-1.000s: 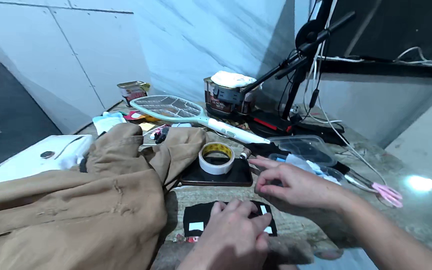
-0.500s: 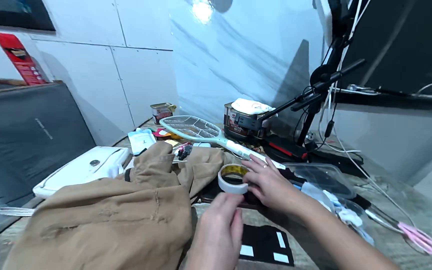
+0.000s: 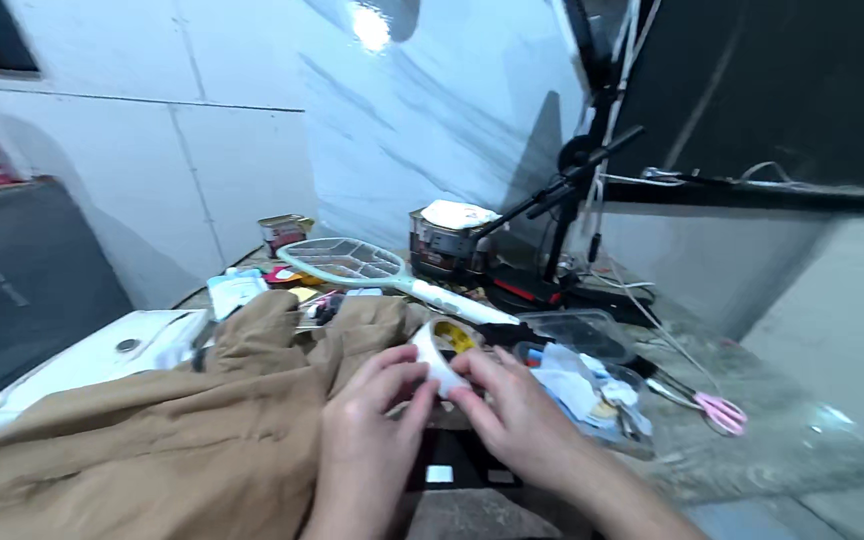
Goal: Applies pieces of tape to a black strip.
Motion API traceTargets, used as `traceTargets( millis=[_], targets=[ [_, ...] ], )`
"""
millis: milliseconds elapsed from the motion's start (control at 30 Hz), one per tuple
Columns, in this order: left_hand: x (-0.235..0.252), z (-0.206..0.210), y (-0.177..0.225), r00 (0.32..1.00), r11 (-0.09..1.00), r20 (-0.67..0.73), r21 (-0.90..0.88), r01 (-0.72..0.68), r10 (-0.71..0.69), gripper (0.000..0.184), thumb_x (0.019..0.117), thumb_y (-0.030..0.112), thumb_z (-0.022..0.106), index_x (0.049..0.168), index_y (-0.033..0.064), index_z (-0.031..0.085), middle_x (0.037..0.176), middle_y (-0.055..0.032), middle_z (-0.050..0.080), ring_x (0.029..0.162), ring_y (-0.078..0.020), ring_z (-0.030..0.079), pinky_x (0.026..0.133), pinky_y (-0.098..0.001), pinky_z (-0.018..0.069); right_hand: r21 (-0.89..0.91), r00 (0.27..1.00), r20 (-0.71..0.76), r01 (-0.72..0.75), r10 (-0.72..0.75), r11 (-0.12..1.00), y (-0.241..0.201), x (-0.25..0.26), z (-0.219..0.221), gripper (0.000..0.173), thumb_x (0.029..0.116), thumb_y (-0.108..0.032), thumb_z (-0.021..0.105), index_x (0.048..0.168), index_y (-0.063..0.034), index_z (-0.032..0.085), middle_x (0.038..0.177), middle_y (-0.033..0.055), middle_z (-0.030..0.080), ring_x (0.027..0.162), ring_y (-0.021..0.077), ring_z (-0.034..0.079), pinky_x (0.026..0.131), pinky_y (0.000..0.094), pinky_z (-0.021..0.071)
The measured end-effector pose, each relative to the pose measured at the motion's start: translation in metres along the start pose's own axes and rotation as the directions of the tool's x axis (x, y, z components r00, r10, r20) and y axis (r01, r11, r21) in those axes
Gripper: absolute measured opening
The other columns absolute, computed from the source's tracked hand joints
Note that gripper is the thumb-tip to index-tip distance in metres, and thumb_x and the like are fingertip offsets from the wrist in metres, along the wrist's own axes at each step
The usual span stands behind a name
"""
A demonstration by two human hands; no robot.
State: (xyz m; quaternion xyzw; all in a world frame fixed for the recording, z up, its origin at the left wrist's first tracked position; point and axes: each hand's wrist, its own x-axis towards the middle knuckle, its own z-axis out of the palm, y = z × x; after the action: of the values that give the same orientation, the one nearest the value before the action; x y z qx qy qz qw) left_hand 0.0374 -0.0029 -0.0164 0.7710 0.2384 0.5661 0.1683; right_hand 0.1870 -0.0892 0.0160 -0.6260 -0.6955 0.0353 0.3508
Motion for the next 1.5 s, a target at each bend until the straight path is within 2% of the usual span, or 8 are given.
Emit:
traceTargets(
  millis=[233, 333, 467, 600, 900, 1067, 1233, 1500],
  targets=[
    [0.009, 0.011, -0.006, 0.957, 0.965, 0.254, -0.183, 0.19, -0.14, 0.014, 0.0944, 0.024, 0.063, 0.097, 0.0103, 0.067, 0.121, -0.0035, 0.071, 0.09, -0.0088, 0.074, 0.071, -0.0274, 0.0645, 0.152, 0.998, -0.008, -0.056, 0.058, 0.987, 0.018, -0.008, -0.004, 0.034, 0.1054, -0.027, 0.054, 0.126, -0.0033, 0.069, 0.115, 0.0127, 0.073, 0.111, 0.0221, 0.067, 0.101, 0.044, 0.0501],
    [0.009, 0.015, -0.008, 0.954, 0.971, 0.252, -0.136, 0.198, -0.16, 0.017, 0.0935, 0.026, 0.062, 0.094, 0.0104, 0.068, 0.11, -0.0017, 0.074, 0.087, -0.0051, 0.072, 0.072, -0.0234, 0.0608, -0.11, 0.968, -0.203, -0.172, 0.147, 0.979, 0.04, -0.032, -0.041, 0.036, 0.1047, -0.029, 0.055, 0.13, -0.0089, 0.071, 0.121, 0.009, 0.073, 0.113, 0.0228, 0.069, 0.098, 0.0464, 0.0548],
    [0.013, 0.007, -0.01, 0.932, 0.964, 0.296, -0.1, 0.247, -0.208, 0.018, 0.0931, 0.026, 0.063, 0.098, 0.0094, 0.069, 0.107, -0.0024, 0.072, 0.08, -0.0063, 0.07, 0.067, -0.0253, 0.0605, -0.4, 0.674, -0.383, -0.738, 0.632, 0.544, 0.09, -0.096, -0.134, 0.032, 0.1044, -0.02, 0.056, 0.126, -0.0018, 0.07, 0.122, 0.0239, 0.068, 0.114, 0.0432, 0.066, 0.097, 0.0635, 0.0492],
    [0.033, 0.003, -0.008, 0.868, 0.967, 0.442, -0.01, 0.255, -0.224, 0.01, 0.0898, 0.025, 0.065, 0.094, 0.0173, 0.069, 0.098, 0.0041, 0.073, 0.075, -0.008, 0.071, 0.064, -0.0307, 0.0624, -0.477, 0.425, -0.246, -0.836, 0.871, 0.272, 0.122, -0.133, -0.158, 0.037, 0.1027, -0.028, 0.059, 0.128, -0.0023, 0.068, 0.126, 0.0272, 0.066, 0.121, 0.0467, 0.061, 0.099, 0.0665, 0.0451],
    [0.093, -0.008, 0.027, 0.435, 0.857, 0.804, 0.168, 0.487, -0.405, 0.009, 0.1029, 0.014, 0.062, 0.102, 0.0058, 0.066, 0.096, -0.0067, 0.068, 0.083, -0.0143, 0.069, 0.077, -0.0325, 0.06, -0.398, 0.45, -0.182, -0.847, 0.874, 0.353, 0.158, -0.144, -0.163, 0.034, 0.0885, -0.023, 0.078, 0.105, 0.0054, 0.072, 0.105, 0.0302, 0.068, 0.104, 0.0474, 0.064, 0.091, 0.0663, 0.0477],
    [0.112, -0.017, 0.034, 0.38, 0.842, 0.86, 0.1, 0.53, -0.342, 0.014, 0.1055, 0.012, 0.056, 0.105, 0.0012, 0.065, 0.096, -0.0077, 0.066, 0.084, -0.0121, 0.069, 0.078, -0.0294, 0.0598, -0.296, 0.621, -0.251, -0.779, 0.742, 0.552, 0.149, -0.156, -0.182, 0.04, 0.0836, -0.019, 0.078, 0.107, 0.0117, 0.069, 0.102, 0.0362, 0.065, 0.097, 0.0518, 0.063, 0.086, 0.0715, 0.0467],
    [0.124, -0.026, 0.057, 0.279, 0.841, 0.92, 0.091, 0.534, -0.277, 0.013, 0.105, 0.01, 0.056, 0.1, 0.0025, 0.066, 0.085, -0.0037, 0.066, 0.077, -0.01, 0.069, 0.074, -0.0274, 0.0605, 0.002, 0.901, 0.025, -0.433, 0.433, 0.901, 0.042, -0.109, -0.156, 0.034, 0.0821, -0.021, 0.079, 0.104, 0.0002, 0.066, 0.098, 0.0033, 0.066, 0.088, 0.0087, 0.066, 0.076, 0.0301, 0.058],
    [0.122, -0.038, 0.084, 0.17, 0.906, 0.951, 0.178, 0.384, -0.259, 0.017, 0.1057, 0.015, 0.056, 0.103, 0.0024, 0.067, 0.094, -0.0062, 0.067, 0.084, -0.0119, 0.069, 0.077, -0.0313, 0.06, -0.024, 0.837, 0.446, -0.343, 0.317, 0.939, 0.0, -0.052, -0.116, 0.038, 0.0799, -0.039, 0.083, 0.093, -0.007, 0.067, 0.08, -0.0031, 0.061, 0.072, 0.0039, 0.058, 0.064, 0.025, 0.0489]
  ],
)
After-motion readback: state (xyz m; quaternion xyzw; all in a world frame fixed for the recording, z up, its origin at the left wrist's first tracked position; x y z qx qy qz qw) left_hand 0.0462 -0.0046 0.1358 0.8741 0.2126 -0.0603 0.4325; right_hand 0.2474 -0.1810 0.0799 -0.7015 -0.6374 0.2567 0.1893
